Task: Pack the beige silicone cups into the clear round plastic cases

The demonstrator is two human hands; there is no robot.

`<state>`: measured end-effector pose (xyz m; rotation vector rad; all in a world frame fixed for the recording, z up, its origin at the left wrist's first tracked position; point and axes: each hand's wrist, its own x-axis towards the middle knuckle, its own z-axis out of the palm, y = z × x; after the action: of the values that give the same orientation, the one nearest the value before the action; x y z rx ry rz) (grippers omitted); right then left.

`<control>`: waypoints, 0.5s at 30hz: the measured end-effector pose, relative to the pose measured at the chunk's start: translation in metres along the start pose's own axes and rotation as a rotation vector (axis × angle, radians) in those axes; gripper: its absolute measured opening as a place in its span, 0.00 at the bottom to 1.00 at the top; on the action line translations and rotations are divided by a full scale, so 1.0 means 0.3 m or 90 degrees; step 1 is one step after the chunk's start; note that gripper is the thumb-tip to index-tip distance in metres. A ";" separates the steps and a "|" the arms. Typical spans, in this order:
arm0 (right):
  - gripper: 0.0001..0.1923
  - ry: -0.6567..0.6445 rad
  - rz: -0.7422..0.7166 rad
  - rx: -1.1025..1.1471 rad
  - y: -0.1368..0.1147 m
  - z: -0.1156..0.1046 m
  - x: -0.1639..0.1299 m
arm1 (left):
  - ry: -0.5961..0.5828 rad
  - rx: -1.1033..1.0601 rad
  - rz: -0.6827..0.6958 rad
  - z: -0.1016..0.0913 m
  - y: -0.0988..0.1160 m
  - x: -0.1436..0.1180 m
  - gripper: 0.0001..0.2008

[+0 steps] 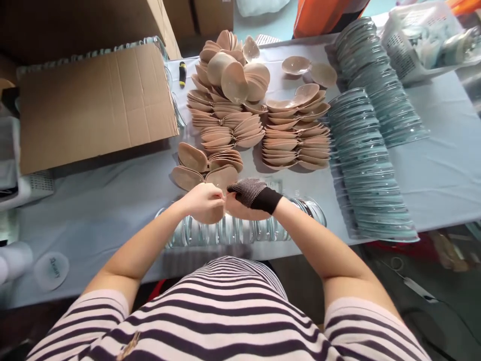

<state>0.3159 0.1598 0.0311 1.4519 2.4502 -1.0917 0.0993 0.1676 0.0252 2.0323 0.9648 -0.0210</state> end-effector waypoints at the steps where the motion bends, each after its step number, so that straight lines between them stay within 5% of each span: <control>1: 0.18 -0.004 -0.043 0.028 -0.006 -0.008 -0.043 | -0.025 -0.026 0.014 -0.003 0.026 -0.026 0.11; 5: 0.15 -0.091 -0.136 0.175 -0.017 0.037 -0.179 | -0.109 -0.130 -0.019 0.058 0.144 -0.114 0.12; 10: 0.17 -0.162 -0.138 0.388 0.006 0.183 -0.258 | -0.097 -0.234 -0.089 0.204 0.237 -0.177 0.16; 15: 0.13 -0.187 -0.085 0.289 -0.028 0.243 -0.353 | -0.185 -0.331 -0.111 0.298 0.247 -0.223 0.12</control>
<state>0.3472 0.0350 0.0254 1.1179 2.2081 -1.8356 0.1284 0.0383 0.0440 1.4210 0.8524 -0.1414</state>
